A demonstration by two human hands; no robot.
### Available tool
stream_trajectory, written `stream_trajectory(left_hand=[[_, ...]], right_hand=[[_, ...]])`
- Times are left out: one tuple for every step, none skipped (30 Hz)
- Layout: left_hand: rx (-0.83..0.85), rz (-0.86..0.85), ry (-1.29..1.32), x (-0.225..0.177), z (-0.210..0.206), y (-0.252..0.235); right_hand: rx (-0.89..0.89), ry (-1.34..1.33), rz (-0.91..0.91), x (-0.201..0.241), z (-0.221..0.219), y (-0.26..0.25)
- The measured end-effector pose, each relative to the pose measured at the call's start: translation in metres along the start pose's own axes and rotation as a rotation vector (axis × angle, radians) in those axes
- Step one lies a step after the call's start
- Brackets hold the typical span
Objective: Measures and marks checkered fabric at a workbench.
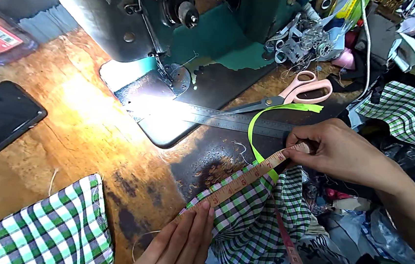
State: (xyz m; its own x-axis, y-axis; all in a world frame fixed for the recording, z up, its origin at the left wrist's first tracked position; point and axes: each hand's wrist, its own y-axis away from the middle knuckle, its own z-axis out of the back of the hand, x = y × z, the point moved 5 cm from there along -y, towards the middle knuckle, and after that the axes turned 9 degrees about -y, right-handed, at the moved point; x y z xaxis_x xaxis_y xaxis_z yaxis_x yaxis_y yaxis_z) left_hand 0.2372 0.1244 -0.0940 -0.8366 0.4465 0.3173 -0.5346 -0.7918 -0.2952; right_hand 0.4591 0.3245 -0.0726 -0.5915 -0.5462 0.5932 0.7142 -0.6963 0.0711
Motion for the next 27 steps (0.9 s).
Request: stream_trajectory(left_hand=[[0.017,-0.003,-0.022,-0.002,0.002,-0.001],[0.031,-0.002,-0.038,-0.005,0.004,-0.002],[0.044,0.006,-0.045,-0.006,0.005,-0.002],[0.056,0.019,-0.043,-0.008,0.006,-0.002],[0.064,0.032,-0.039,-0.009,0.007,-0.002],[0.073,0.041,-0.034,-0.01,0.007,-0.001],[0.078,0.047,-0.034,-0.01,0.008,-0.001],[0.081,0.048,-0.034,-0.011,0.008,-0.001],[0.083,0.049,-0.039,-0.011,0.008,-0.001],[0.078,0.052,-0.046,-0.011,0.008,-0.001],[0.075,0.053,-0.054,-0.012,0.008,-0.001],[0.071,0.055,-0.062,-0.012,0.008,-0.001],[0.071,0.054,-0.069,-0.012,0.008,-0.001],[0.074,0.053,-0.07,-0.012,0.009,-0.001],[0.076,0.054,-0.072,-0.012,0.009,-0.001],[0.078,0.054,-0.077,-0.013,0.009,0.0],[0.078,0.054,-0.085,-0.013,0.009,0.0],[0.077,0.049,-0.094,-0.014,0.009,-0.001],[0.078,0.043,-0.102,-0.014,0.009,0.0],[0.078,0.038,-0.113,-0.014,0.01,0.0],[0.073,0.041,-0.122,-0.015,0.01,-0.001],[0.071,0.044,-0.132,-0.015,0.01,-0.001],[0.071,0.047,-0.139,-0.015,0.01,-0.001],[0.07,0.048,-0.143,-0.015,0.011,-0.001],[0.068,0.051,-0.143,-0.015,0.011,-0.001],[0.066,0.054,-0.145,-0.015,0.011,-0.001],[0.065,0.058,-0.15,-0.015,0.011,-0.001]], right_hand=[[-0.005,-0.002,-0.001,0.0,0.0,0.0],[-0.009,-0.004,-0.002,0.0,0.0,0.0],[-0.011,-0.008,-0.006,0.0,0.0,0.0],[-0.015,-0.014,-0.009,-0.001,0.0,0.0],[-0.021,-0.017,-0.011,-0.001,0.0,0.0],[-0.03,-0.016,-0.013,-0.001,0.0,0.0],[-0.038,-0.012,-0.009,-0.001,0.0,-0.001],[-0.039,-0.011,-0.01,-0.001,0.0,-0.001],[-0.039,-0.009,-0.01,0.0,0.0,-0.001],[-0.04,-0.008,-0.009,0.0,0.0,-0.001],[-0.039,-0.008,-0.009,0.0,0.0,-0.001],[-0.038,-0.007,-0.008,0.0,0.0,-0.001],[-0.036,-0.007,-0.005,0.0,0.0,-0.001],[-0.034,-0.008,-0.002,0.0,0.0,-0.001],[-0.031,-0.013,-0.001,0.0,0.0,-0.001],[-0.029,-0.018,-0.004,0.0,0.0,-0.001],[-0.031,-0.019,-0.007,-0.001,0.0,-0.001],[-0.03,-0.023,-0.009,-0.001,0.0,-0.001],[-0.027,-0.03,-0.011,-0.001,0.0,-0.001],[-0.024,-0.038,-0.012,-0.001,0.0,-0.001],[-0.023,-0.047,-0.013,-0.001,-0.001,0.0],[-0.025,-0.05,-0.014,-0.001,0.0,0.0],[-0.026,-0.053,-0.015,-0.001,0.0,0.0],[-0.028,-0.05,-0.014,-0.001,0.0,0.0],[-0.033,-0.046,-0.011,0.0,0.0,0.0],[-0.037,-0.044,-0.011,0.0,0.0,0.0],[-0.035,-0.048,-0.01,0.0,0.0,0.0]])
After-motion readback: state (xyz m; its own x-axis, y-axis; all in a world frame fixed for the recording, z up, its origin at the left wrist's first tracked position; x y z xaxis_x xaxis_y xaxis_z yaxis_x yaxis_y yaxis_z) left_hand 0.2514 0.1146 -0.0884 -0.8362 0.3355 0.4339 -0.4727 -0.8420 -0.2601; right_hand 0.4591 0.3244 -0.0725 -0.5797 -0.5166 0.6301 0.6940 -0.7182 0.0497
